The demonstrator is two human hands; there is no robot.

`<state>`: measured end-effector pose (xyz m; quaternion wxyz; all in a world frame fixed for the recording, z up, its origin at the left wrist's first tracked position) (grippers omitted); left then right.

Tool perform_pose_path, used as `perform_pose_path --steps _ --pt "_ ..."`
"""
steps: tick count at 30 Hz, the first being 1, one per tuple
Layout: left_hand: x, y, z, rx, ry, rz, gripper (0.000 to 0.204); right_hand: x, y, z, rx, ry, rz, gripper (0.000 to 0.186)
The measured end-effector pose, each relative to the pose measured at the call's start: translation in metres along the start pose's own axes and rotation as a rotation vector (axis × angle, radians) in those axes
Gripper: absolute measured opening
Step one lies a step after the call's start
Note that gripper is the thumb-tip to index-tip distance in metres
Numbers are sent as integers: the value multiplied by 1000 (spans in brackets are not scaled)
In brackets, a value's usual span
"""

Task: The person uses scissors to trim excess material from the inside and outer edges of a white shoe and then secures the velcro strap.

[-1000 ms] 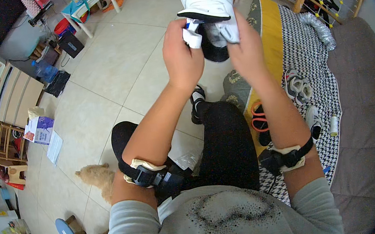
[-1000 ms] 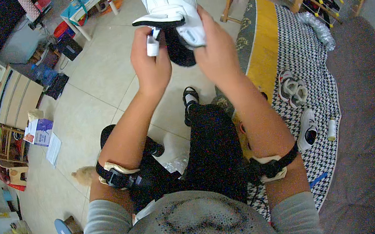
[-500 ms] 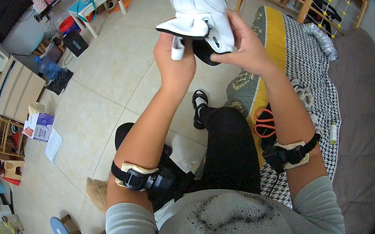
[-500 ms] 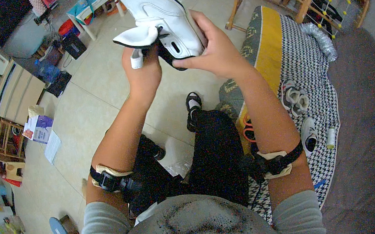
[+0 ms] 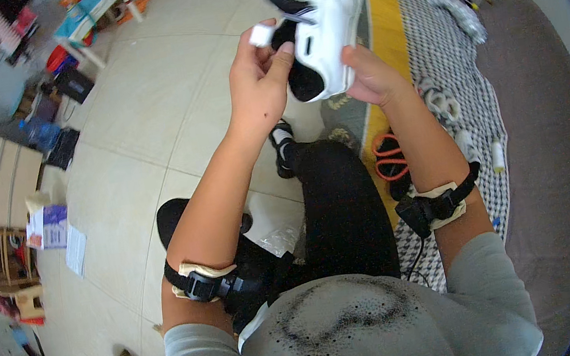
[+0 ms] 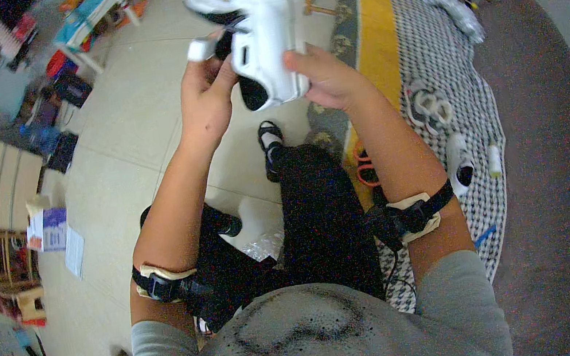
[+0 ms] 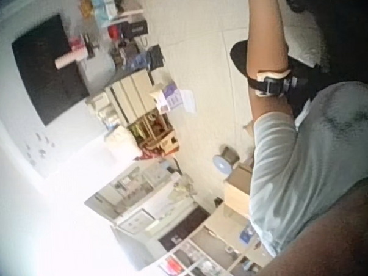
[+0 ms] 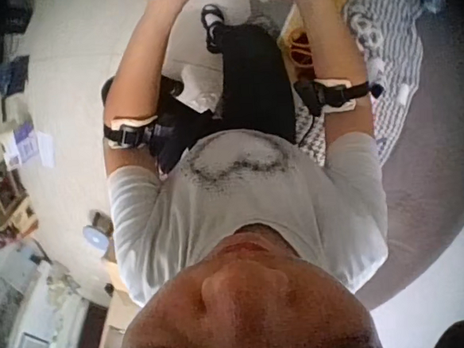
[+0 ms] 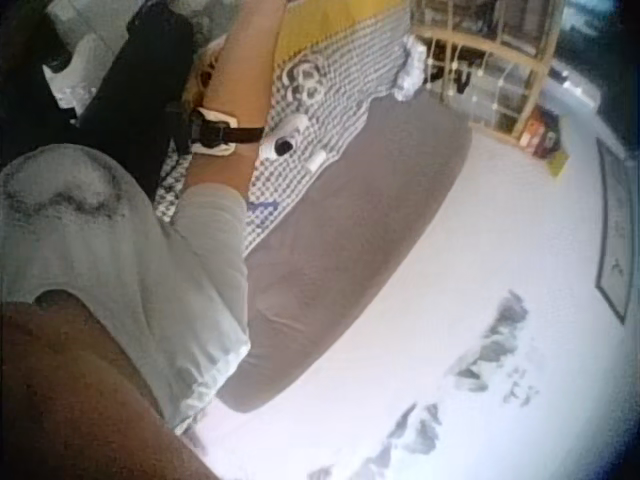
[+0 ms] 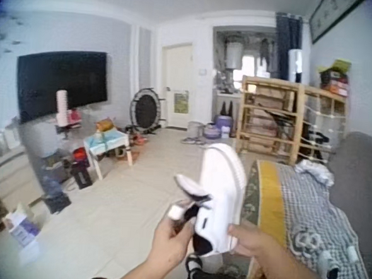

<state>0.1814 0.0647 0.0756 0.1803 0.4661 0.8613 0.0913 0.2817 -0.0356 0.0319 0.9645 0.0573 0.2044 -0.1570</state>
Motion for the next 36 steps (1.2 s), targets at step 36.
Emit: perform_pose_path --steps 36 --pt "-260 22 283 -399 1962 912 37 239 -168 66 24 -1126 -1053 65"
Point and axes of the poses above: each hand's wrist, its own y-axis towards the middle knuckle, its own x-axis out of the back of the hand, z = x × y, the point moved 8 cm from there along y, towards the middle knuckle, and after that the axes turned 4 degrees about -y, right-handed, at the moved point
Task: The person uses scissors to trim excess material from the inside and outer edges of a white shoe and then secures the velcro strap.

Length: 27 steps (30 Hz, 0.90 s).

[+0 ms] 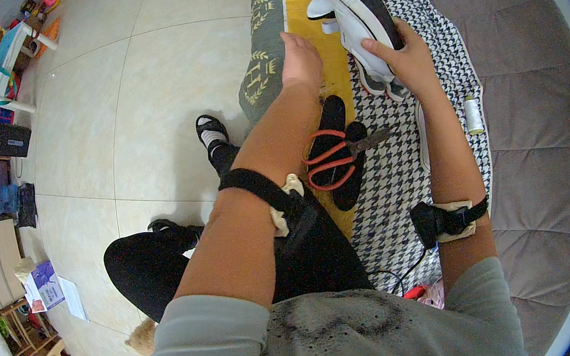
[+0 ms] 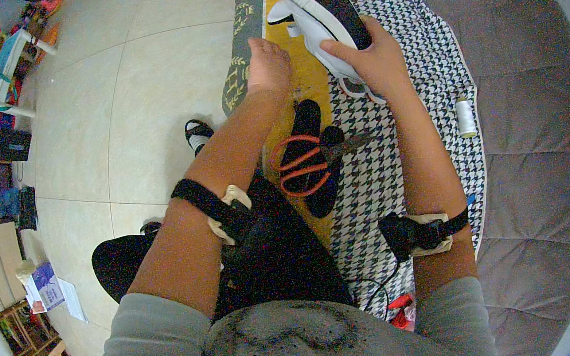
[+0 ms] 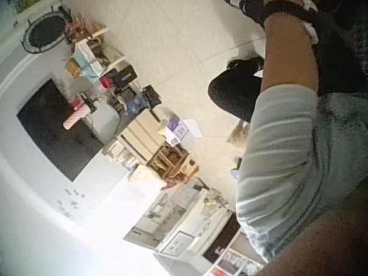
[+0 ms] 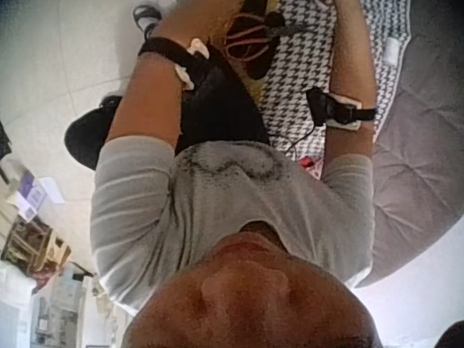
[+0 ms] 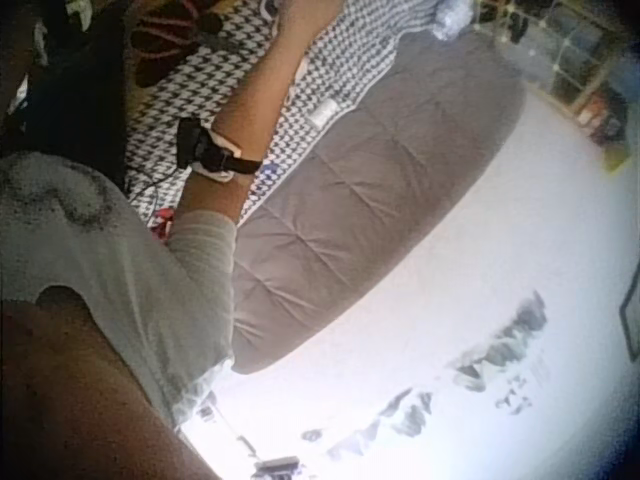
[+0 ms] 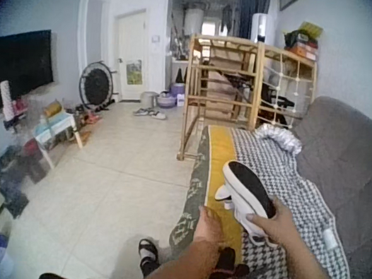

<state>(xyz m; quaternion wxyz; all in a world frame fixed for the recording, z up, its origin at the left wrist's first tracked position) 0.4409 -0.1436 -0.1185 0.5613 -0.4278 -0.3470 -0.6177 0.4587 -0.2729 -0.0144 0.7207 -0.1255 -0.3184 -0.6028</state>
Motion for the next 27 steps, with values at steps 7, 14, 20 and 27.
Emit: perform_pose_path --steps 7,14,20,27 --pt "-23 -5 20 183 -225 -114 30 -33 1 -7 108 -501 18 71" --pt "-26 -26 43 264 -801 -178 25 -42 -5 -82 -347 332 103 57" --pt "-8 -94 59 248 -1471 -465 23 -48 -37 -12 -300 1556 546 80" --pt "-12 -143 70 414 -1554 -100 34 -54 -51 12 -265 1577 470 106"
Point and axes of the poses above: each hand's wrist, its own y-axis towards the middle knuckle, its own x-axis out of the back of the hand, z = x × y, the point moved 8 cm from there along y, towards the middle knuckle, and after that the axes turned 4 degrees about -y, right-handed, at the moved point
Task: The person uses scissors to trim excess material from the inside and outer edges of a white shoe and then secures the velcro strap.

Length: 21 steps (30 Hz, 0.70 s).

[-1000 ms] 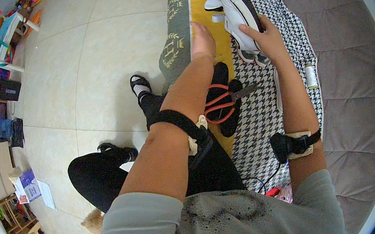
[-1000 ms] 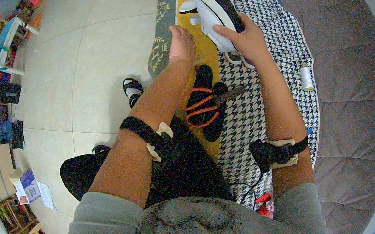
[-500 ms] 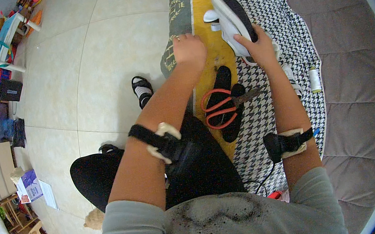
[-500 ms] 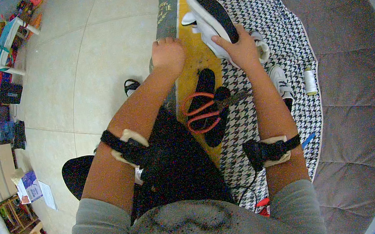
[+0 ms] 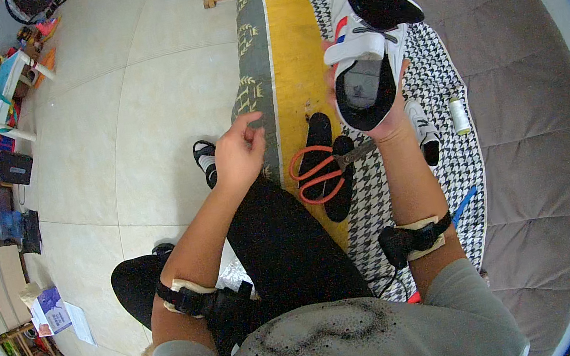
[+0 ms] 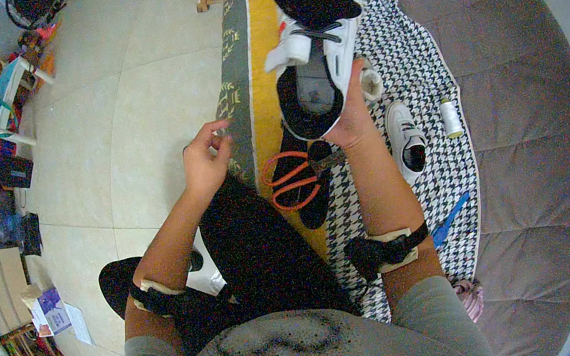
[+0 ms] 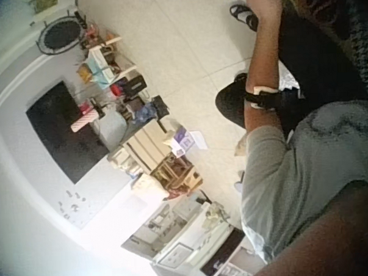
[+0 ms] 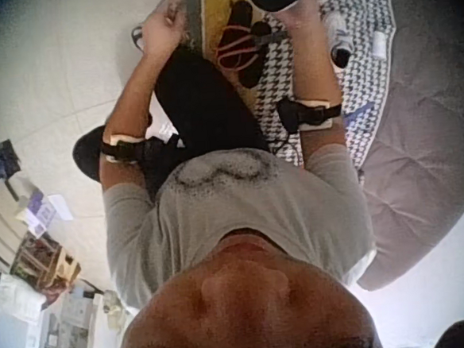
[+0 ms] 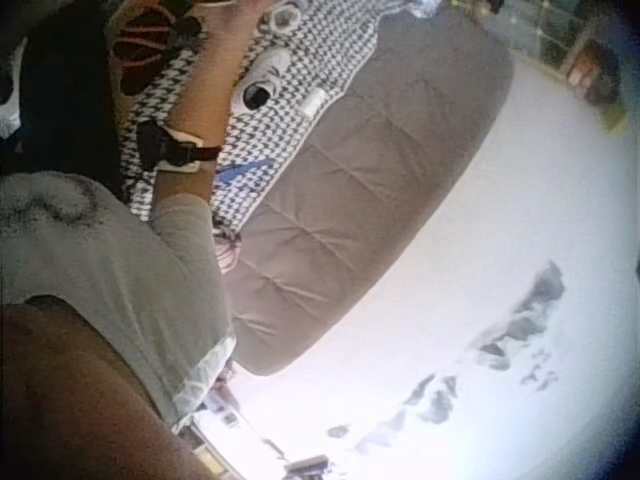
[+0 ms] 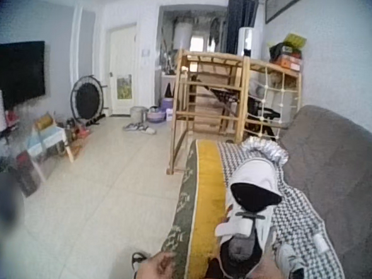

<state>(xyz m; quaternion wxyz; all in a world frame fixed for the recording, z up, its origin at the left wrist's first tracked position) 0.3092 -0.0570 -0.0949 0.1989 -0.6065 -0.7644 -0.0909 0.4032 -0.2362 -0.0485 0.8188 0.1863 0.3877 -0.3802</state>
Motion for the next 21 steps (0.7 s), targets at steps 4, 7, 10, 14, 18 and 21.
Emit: perform_pose_path --steps 4,7,10,14,18,21 --pt "17 -16 -21 -461 150 -215 48 -24 2 -2 48 5 20 102" --pt "26 -24 -30 -453 59 -226 42 -43 -2 4 111 -55 34 97" --pt "39 -38 -49 -444 -81 -270 30 -51 -2 2 119 -108 98 95" --pt "48 -79 -136 -754 -60 -276 15 -48 -7 1 160 -230 106 88" --pt "17 -77 -172 -624 255 -72 9 -57 -16 1 125 -409 95 90" --pt "1 -65 -172 -501 564 33 14 -53 -17 1 143 -439 61 80"
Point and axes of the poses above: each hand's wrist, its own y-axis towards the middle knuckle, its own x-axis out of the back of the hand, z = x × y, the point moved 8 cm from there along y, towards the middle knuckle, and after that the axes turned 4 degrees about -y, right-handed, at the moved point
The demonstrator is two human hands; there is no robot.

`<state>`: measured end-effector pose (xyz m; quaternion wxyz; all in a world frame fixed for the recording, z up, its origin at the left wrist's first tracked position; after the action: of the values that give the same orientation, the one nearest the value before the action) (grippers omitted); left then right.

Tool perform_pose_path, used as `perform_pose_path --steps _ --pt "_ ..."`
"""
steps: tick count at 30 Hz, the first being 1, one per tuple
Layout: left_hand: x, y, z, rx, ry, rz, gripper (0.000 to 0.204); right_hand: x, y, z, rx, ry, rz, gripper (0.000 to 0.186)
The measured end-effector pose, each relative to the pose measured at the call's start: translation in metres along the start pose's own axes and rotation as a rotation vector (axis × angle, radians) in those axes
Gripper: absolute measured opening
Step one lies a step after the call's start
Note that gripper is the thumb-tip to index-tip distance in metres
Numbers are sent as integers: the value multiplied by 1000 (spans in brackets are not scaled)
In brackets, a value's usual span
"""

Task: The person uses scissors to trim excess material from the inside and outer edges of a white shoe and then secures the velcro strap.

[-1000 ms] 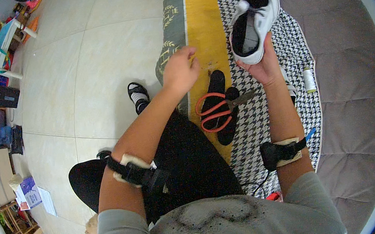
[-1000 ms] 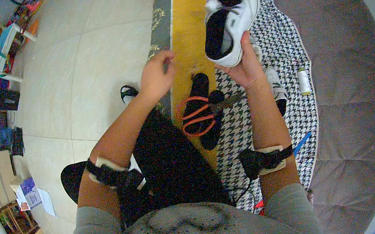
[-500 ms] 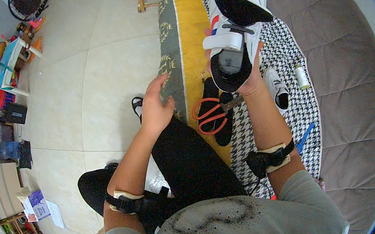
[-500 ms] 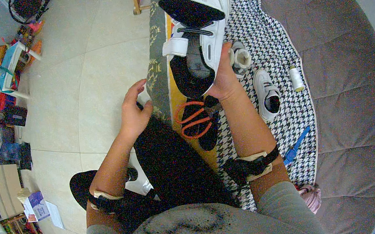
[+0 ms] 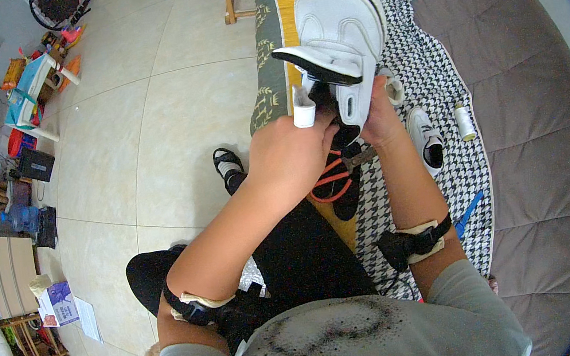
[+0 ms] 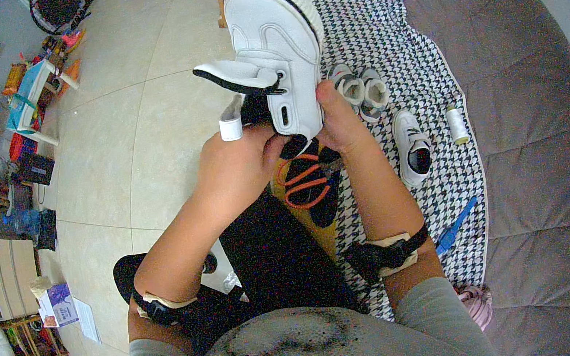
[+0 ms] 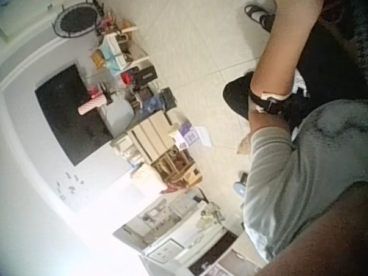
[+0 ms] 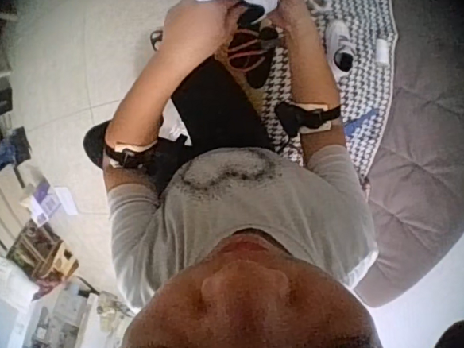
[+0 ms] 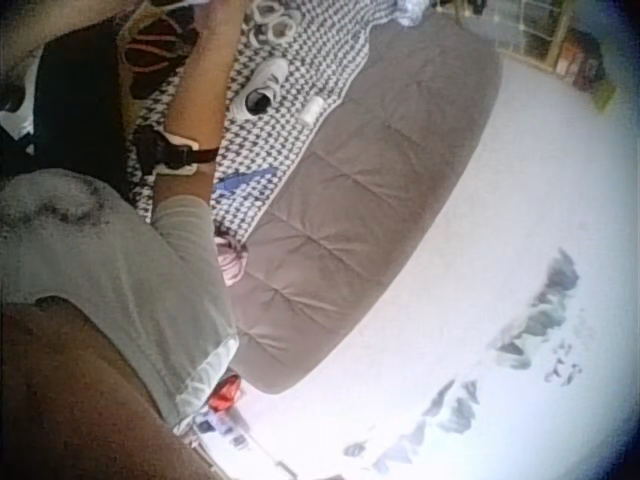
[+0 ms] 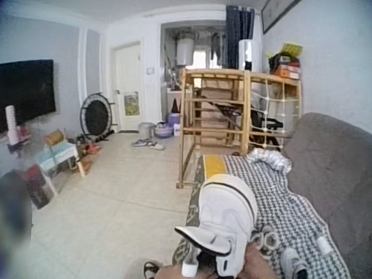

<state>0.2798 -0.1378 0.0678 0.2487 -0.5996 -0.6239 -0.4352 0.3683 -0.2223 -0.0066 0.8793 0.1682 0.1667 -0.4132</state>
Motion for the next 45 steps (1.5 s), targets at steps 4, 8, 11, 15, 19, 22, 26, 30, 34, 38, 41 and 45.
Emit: perform_pose_path --steps 4,8,11,15,19,22,26,30,34,38,41,45 --pt "-18 7 1 38 88 129 16 13 -1 -11 -46 34 -63 69" --pt "-27 19 -4 -28 107 30 16 24 -2 -15 -54 17 -105 68" --pt "-38 28 -5 -104 150 4 16 27 -4 -9 -22 -56 -107 67" --pt "-54 38 -3 -108 146 -10 16 49 -8 -20 -58 -15 -272 64" --pt "-78 49 -3 -153 166 101 15 76 -14 -30 -68 22 -300 62" --pt "-97 55 -4 -164 188 239 14 91 -21 -36 -104 13 -396 62" --pt "-123 61 -3 -176 164 365 15 112 -27 -40 -78 34 -390 60" --pt "-135 68 -4 -234 161 405 17 121 -30 -45 -123 76 -437 56" --pt "-145 79 1 -192 54 363 22 124 -31 -41 -170 -79 -443 55" --pt "-155 89 10 6 -343 340 27 131 -34 -44 -181 -83 -442 63" --pt "-167 85 10 -7 -687 287 28 133 -34 -42 -176 -101 -414 68" --pt "-184 87 21 4 -626 326 32 137 -38 -44 -210 -31 -468 54"
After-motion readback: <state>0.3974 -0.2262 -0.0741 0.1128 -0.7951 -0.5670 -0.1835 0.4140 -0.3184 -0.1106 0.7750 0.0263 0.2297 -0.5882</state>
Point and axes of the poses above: each hand's wrist, its own y-axis towards the middle knuckle, its own x-axis out of the back of the hand, z = x × y, the point moved 8 cm from there along y, towards the middle knuckle, and after that the axes turned 4 degrees about -y, right-handed, at the moved point
